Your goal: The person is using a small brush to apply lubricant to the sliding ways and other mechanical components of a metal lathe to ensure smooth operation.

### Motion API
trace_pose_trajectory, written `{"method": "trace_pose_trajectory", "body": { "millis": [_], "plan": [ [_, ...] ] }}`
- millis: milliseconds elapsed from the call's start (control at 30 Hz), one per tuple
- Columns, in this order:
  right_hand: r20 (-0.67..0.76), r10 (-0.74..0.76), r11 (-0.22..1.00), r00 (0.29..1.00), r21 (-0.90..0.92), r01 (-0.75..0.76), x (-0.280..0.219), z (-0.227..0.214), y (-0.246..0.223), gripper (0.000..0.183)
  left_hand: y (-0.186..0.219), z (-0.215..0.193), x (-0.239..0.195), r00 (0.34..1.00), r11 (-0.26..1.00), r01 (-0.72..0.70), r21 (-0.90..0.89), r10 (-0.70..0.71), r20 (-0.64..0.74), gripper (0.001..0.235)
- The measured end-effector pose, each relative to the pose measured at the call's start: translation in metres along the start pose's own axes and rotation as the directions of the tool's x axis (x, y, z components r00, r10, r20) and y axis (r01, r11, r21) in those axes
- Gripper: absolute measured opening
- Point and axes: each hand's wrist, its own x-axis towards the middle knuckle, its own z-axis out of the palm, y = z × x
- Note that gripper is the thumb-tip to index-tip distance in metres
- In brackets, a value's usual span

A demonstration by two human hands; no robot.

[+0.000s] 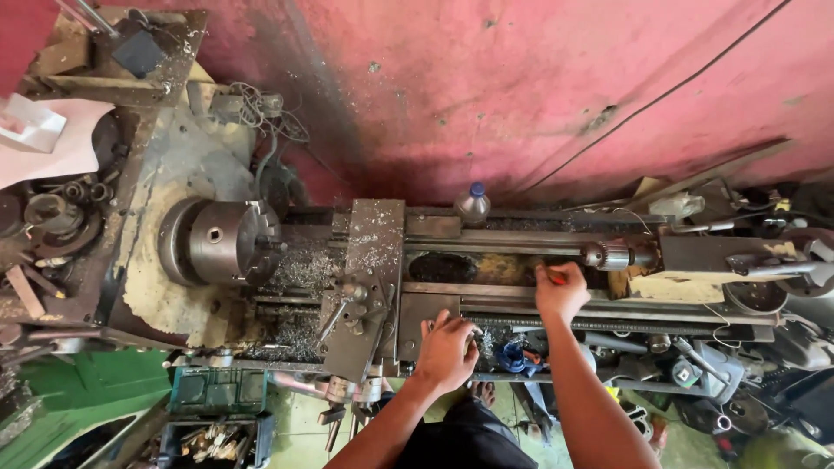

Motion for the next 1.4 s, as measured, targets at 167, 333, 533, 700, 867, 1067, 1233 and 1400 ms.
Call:
{"method": "trace_pose_trajectory", "body": {
  "millis": [167,333,533,700,867,1067,1233,1400],
  "plan": [
    [0.366,-0.028,0.987,0.93,-0.137,0.084,-0.008,0.006,-0.022,0.02,-0.003,0.002,0.007,1.0,0.999,-0.015,0.045,0.016,-0.011,0.03],
    [0.314,0.024,0.99,0.949,-0.142,0.022,-0.01,-0.016,-0.052,0.027,-0.003,0.005,0.011,1.0,0.999,-0.001,0.045,0.002,-0.02,0.026],
    [0.257,-0.118,0.954,0.959,-0.238,0.181,-0.007,-0.009,-0.03,0.034,0.007,-0.006,0.013,0.999,0.999,0.041,-0.01,-0.041,0.03,0.032],
    [0.422,-0.205,0.889,0.883,-0.297,0.349,0.0,-0.004,-0.006,0.028,0.003,0.005,0.016,1.0,1.0,0.007,0.011,-0.007,0.024,0.032],
    [0.506,-0.059,0.964,0.861,-0.195,0.181,0.012,-0.031,-0.042,0.033,-0.004,0.015,0.017,0.999,0.999,-0.041,0.029,0.041,0.006,0.031],
    [0.56,0.012,0.966,0.829,-0.22,0.134,0.011,-0.034,-0.063,0.025,-0.008,0.02,0.016,0.998,0.996,-0.056,0.066,0.055,0.007,0.028],
    [0.646,-0.163,0.933,0.746,-0.146,0.33,0.005,-0.003,-0.021,0.03,-0.008,0.022,0.009,0.997,0.996,-0.068,0.055,0.069,-0.031,0.027],
    [0.309,-0.245,0.916,0.919,-0.238,0.325,0.001,-0.004,-0.022,0.027,-0.01,0.02,0.003,0.998,0.996,-0.055,0.063,0.055,-0.005,0.023]
  ]
}}
